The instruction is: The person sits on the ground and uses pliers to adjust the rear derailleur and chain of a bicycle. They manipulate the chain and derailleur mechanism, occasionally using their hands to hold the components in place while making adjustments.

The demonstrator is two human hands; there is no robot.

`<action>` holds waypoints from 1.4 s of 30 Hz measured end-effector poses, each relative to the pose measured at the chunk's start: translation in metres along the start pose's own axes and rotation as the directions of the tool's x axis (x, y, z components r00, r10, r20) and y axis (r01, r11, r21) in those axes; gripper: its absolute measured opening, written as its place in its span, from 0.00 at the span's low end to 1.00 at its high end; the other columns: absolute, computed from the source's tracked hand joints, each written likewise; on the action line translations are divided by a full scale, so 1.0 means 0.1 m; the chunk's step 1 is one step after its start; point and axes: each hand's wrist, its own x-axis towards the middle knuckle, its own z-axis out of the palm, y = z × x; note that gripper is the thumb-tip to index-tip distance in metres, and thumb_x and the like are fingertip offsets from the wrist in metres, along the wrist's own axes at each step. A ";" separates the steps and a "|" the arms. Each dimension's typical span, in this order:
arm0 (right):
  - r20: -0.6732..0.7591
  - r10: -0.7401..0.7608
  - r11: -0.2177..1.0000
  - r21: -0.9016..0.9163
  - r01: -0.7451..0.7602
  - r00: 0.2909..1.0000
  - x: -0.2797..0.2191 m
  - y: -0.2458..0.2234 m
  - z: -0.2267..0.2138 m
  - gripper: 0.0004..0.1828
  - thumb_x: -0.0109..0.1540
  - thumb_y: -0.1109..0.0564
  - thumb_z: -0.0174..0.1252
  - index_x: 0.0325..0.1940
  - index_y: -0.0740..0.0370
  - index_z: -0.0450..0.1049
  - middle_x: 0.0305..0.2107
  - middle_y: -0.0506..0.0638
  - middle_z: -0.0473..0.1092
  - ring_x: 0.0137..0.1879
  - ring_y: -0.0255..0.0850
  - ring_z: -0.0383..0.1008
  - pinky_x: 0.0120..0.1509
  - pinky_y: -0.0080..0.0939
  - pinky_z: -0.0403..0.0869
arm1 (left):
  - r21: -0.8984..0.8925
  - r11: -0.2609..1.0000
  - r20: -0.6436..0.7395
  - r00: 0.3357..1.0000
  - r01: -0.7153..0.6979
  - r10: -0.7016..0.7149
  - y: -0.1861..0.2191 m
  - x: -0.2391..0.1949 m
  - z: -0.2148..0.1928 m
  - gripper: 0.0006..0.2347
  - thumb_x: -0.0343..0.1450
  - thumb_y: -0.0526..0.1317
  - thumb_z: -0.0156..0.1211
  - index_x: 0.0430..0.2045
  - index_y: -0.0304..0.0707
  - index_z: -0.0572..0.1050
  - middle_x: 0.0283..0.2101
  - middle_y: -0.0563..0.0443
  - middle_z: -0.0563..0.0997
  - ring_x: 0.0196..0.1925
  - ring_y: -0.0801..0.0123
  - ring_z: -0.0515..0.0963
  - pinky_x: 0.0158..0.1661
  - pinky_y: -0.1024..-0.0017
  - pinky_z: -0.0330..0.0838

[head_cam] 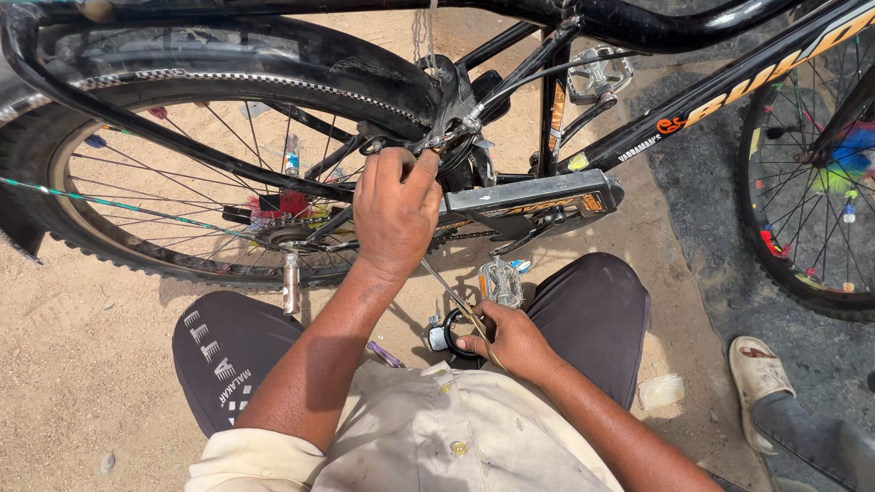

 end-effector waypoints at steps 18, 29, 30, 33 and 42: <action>-0.015 -0.134 0.975 -0.182 0.129 0.991 -0.05 -0.02 -0.19 0.29 0.50 0.42 0.77 0.37 0.65 0.74 0.28 0.58 0.74 0.38 0.55 0.76 0.43 0.52 0.73 | -0.204 0.956 0.474 0.875 0.212 -0.093 -0.02 -0.53 -0.38 0.12 0.70 0.28 0.55 0.48 0.33 0.73 0.43 0.38 0.79 0.49 0.45 0.79 0.50 0.52 0.72; -0.617 0.077 0.952 -0.188 -0.242 0.783 -0.54 0.69 -1.02 0.29 0.53 0.42 0.74 0.48 0.65 0.76 0.31 0.60 0.76 0.37 0.54 0.79 0.43 0.50 0.75 | -0.168 0.940 0.259 0.933 0.297 -0.248 -0.16 -0.36 -0.50 0.17 0.73 0.43 0.61 0.51 0.27 0.73 0.49 0.30 0.78 0.54 0.42 0.77 0.53 0.53 0.70; -0.667 0.163 0.926 -0.151 -0.346 0.727 -0.58 0.92 -1.02 0.29 0.55 0.42 0.74 0.47 0.66 0.76 0.30 0.60 0.76 0.37 0.54 0.78 0.44 0.51 0.75 | -0.149 0.922 0.292 0.907 0.357 -0.304 -0.16 -0.25 -0.43 0.19 0.72 0.43 0.62 0.51 0.25 0.73 0.48 0.29 0.78 0.52 0.42 0.78 0.52 0.53 0.70; -0.697 0.504 0.828 0.221 -0.516 0.511 -0.66 1.76 -0.91 0.30 0.61 0.40 0.73 0.47 0.71 0.75 0.31 0.62 0.76 0.37 0.54 0.78 0.44 0.53 0.75 | -0.111 0.899 0.382 0.853 0.424 -0.355 -0.19 0.03 -0.22 0.17 0.74 0.45 0.61 0.48 0.26 0.75 0.45 0.31 0.79 0.49 0.41 0.80 0.51 0.51 0.71; -0.258 0.865 0.500 0.369 -0.783 0.431 -0.85 3.29 0.17 0.24 0.63 0.44 0.64 0.49 0.70 0.79 0.38 0.62 0.78 0.43 0.55 0.79 0.47 0.54 0.78 | 0.004 0.885 0.769 0.564 0.465 -0.301 -0.56 0.41 -0.05 0.24 0.74 0.58 0.53 0.39 0.28 0.78 0.39 0.30 0.81 0.43 0.42 0.82 0.47 0.50 0.72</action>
